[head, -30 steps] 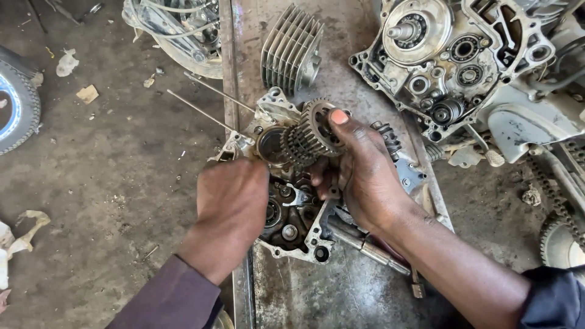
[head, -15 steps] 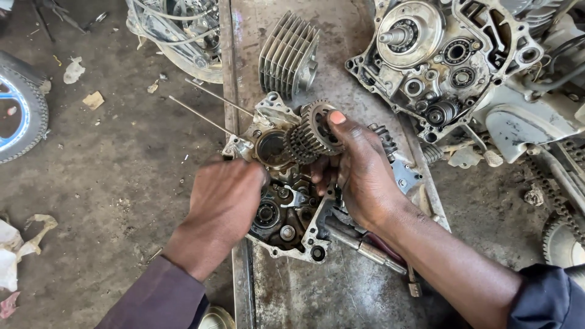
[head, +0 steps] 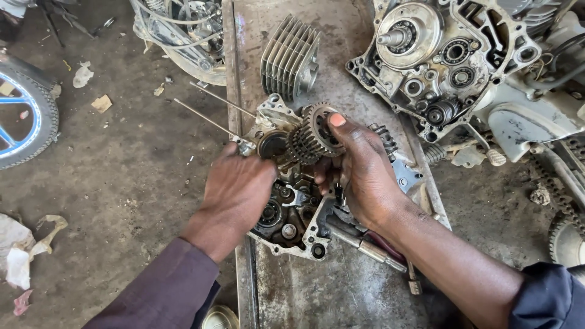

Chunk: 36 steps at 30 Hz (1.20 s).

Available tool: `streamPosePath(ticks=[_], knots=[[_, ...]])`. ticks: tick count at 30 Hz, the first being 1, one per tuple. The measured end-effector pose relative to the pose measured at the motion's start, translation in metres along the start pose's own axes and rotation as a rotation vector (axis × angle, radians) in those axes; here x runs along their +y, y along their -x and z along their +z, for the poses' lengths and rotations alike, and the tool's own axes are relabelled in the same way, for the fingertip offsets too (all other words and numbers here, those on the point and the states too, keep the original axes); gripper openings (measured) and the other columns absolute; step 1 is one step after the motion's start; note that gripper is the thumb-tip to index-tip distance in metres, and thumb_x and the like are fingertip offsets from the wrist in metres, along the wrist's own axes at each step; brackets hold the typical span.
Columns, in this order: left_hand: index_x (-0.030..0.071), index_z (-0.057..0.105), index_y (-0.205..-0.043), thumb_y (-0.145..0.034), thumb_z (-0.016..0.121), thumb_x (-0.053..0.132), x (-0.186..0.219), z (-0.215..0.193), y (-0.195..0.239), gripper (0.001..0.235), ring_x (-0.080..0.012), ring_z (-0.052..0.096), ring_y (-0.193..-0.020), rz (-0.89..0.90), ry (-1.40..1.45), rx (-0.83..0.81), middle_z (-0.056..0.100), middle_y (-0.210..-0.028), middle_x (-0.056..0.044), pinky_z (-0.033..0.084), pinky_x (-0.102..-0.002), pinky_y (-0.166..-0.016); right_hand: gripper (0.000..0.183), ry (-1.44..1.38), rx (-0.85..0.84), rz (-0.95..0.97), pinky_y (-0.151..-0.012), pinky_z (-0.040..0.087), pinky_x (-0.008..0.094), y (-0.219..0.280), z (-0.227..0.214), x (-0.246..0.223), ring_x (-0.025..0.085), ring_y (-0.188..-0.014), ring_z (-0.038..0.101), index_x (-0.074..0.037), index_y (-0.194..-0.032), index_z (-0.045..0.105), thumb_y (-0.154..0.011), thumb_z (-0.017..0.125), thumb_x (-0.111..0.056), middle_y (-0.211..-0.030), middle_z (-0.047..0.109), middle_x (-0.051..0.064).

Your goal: Inspecting and attempting to assemble a gear shaft mechanism within a motorcycle engine casing

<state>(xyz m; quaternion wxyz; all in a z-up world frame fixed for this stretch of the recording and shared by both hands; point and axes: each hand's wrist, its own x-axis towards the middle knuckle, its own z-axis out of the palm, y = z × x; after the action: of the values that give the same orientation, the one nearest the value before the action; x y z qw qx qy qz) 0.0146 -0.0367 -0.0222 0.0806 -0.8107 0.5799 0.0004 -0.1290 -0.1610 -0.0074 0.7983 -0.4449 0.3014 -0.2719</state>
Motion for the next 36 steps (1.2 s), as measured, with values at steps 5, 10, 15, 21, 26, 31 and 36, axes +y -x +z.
streamPosePath(ticks=[5, 10, 15, 21, 26, 31, 36], knots=[[0.018, 0.055, -0.057, -0.091, 0.054, -0.009, 0.002, -0.003, 0.000, 0.043, -0.0084, 0.043, -0.042, -0.013, -0.009, -0.049, 0.031, -0.046, 0.006, 0.032, -0.054, -0.127, 0.041, -0.013, -0.015, -0.018, -0.034, 0.039, 0.032, 0.000, -0.001, -0.003, 0.022, -0.043, 0.056, -0.005, -0.089, 0.063, -0.086, 0.062, -0.046, -0.065, 0.065, 0.013], [0.020, 0.056, -0.058, -0.095, 0.054, -0.006, 0.006, -0.005, 0.001, 0.045, -0.0102, 0.045, -0.046, -0.033, -0.108, -0.116, 0.035, -0.047, 0.005, 0.037, -0.050, -0.122, 0.040, 0.019, -0.030, -0.025, -0.035, 0.040, 0.032, 0.006, 0.003, -0.007, 0.021, -0.045, 0.057, -0.006, -0.089, 0.062, -0.088, 0.060, -0.046, -0.065, 0.064, 0.011], [0.020, 0.054, -0.058, -0.091, 0.054, -0.009, 0.001, 0.000, 0.000, 0.044, -0.0080, 0.044, -0.044, -0.056, -0.080, -0.092, 0.033, -0.047, 0.005, 0.034, -0.051, -0.127, 0.037, 0.023, -0.017, 0.006, -0.036, 0.041, 0.033, 0.006, 0.001, -0.005, 0.021, -0.046, 0.060, -0.011, -0.085, 0.057, -0.084, 0.065, -0.047, -0.070, 0.065, 0.008], [0.009, 0.072, -0.107, -0.103, 0.051, -0.003, 0.016, -0.063, 0.016, 0.024, -0.0107, 0.053, -0.049, -0.411, 0.495, -0.283, 0.044, -0.057, -0.001, 0.066, -0.030, -0.060, 0.034, 0.034, -0.009, 0.003, -0.036, 0.037, 0.031, 0.007, 0.003, -0.009, 0.020, -0.047, 0.059, -0.013, -0.086, 0.056, -0.083, 0.066, -0.045, -0.075, 0.061, 0.004], [0.012, 0.077, -0.110, -0.093, 0.074, 0.009, -0.001, -0.085, 0.046, 0.018, -0.0159, 0.061, -0.064, -0.806, 1.008, 0.020, 0.081, -0.105, -0.006, 0.050, -0.025, -0.058, 0.074, 0.370, -0.055, 0.016, -0.060, 0.051, 0.034, 0.012, 0.001, -0.019, 0.021, -0.081, 0.064, -0.008, -0.124, 0.056, -0.066, 0.072, -0.051, -0.122, 0.056, 0.012], [0.001, 0.073, -0.102, -0.094, 0.077, 0.000, -0.014, -0.034, 0.075, 0.009, -0.0171, 0.061, -0.060, -1.002, 1.640, 0.524, 0.071, -0.080, -0.012, 0.050, -0.025, -0.050, 0.046, 0.402, -0.620, -0.496, -0.100, 0.068, 0.047, 0.004, -0.003, 0.008, 0.036, -0.111, 0.076, -0.005, -0.124, 0.062, -0.084, 0.079, -0.021, -0.120, 0.069, 0.018], [0.001, 0.076, -0.103, -0.089, 0.077, -0.002, -0.008, -0.016, 0.067, 0.014, -0.0203, 0.063, -0.063, -0.982, 1.845, 0.613, 0.074, -0.085, -0.013, 0.053, -0.027, -0.056, 0.029, 1.043, -0.677, -0.684, -0.110, 0.051, 0.050, 0.005, 0.006, 0.020, 0.031, -0.126, 0.064, -0.012, -0.104, 0.073, -0.079, 0.086, -0.020, -0.138, 0.062, 0.016]])
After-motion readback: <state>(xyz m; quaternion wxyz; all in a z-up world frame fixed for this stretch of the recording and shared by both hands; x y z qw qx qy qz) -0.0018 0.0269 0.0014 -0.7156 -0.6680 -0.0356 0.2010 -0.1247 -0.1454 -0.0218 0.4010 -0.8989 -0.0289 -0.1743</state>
